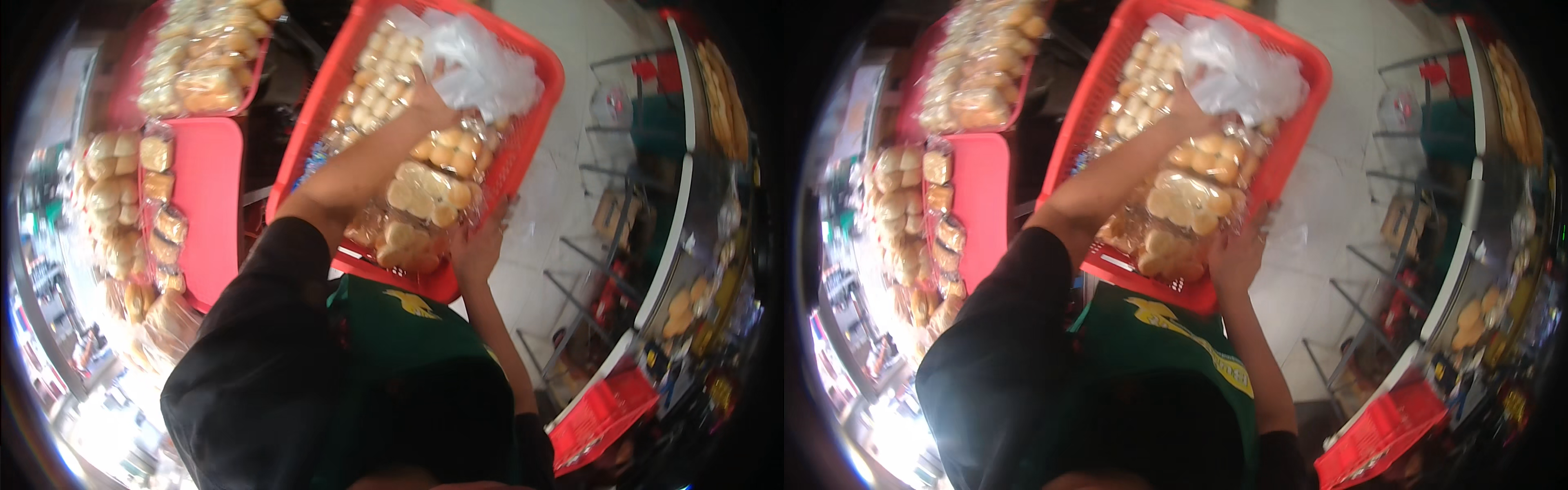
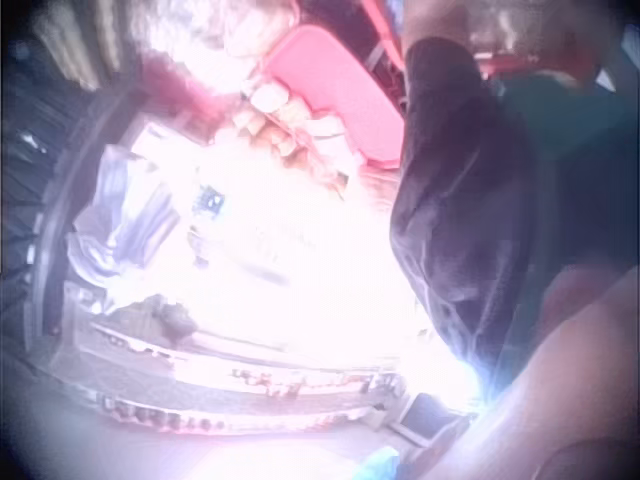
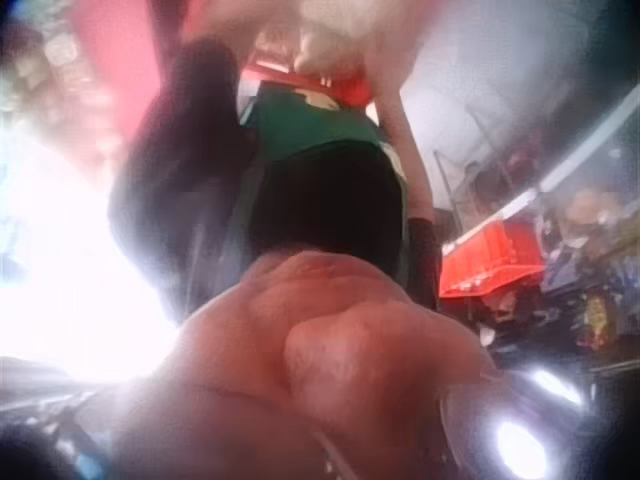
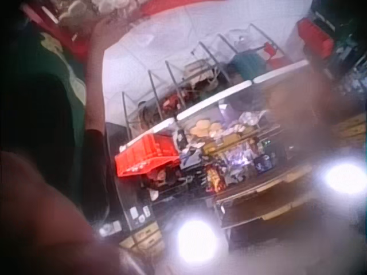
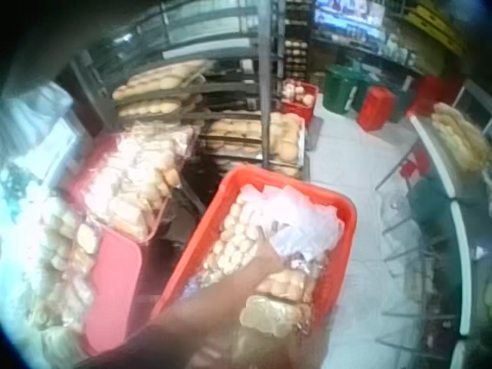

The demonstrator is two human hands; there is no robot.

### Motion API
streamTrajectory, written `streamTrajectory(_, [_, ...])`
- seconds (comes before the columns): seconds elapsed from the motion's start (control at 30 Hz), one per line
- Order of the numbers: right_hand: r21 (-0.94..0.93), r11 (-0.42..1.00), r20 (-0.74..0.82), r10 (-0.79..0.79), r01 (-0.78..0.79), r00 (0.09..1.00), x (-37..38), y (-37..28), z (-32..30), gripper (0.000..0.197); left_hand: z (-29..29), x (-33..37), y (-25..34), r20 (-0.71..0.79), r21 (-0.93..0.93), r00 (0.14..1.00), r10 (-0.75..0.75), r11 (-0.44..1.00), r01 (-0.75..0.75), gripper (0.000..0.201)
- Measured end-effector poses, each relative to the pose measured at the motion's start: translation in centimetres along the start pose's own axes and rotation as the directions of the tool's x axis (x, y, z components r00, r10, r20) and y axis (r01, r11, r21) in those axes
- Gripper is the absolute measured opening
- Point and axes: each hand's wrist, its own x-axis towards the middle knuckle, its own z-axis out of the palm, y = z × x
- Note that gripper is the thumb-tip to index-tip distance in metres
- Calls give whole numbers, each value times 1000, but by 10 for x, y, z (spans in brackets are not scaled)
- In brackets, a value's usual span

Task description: The person packs various bread rolls and buns into plastic bags and red baskets. They handle the items by hand, arranging them in trays and bags, and occasionally count coins on the counter.

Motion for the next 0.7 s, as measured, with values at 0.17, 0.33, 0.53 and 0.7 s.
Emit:
streamTrajectory(0.17, [29, 992, 81, 118, -121, 990, 3, -1, -3, 91, 8, 54, 3, -196, 113, 980, 20, 994, 2, 61])
streamTrajectory(0.33, [-3, 987, 113, 161, -162, 980, 5, -1, -2, 92, 51, 88, -18, -211, 38, 977, -30, 998, 39, 54])
streamTrajectory(0.53, [23, 997, 75, 74, -76, 994, 4, 5, 1, 75, 40, 50, -74, -80, -14, 914, 399, 916, -401, 51])
streamTrajectory(0.7, [180, 981, -52, 87, -77, 995, 3, 7, -7, 74, 9, -128, 21, -242, -502, 969, -49, 861, -82, 48])
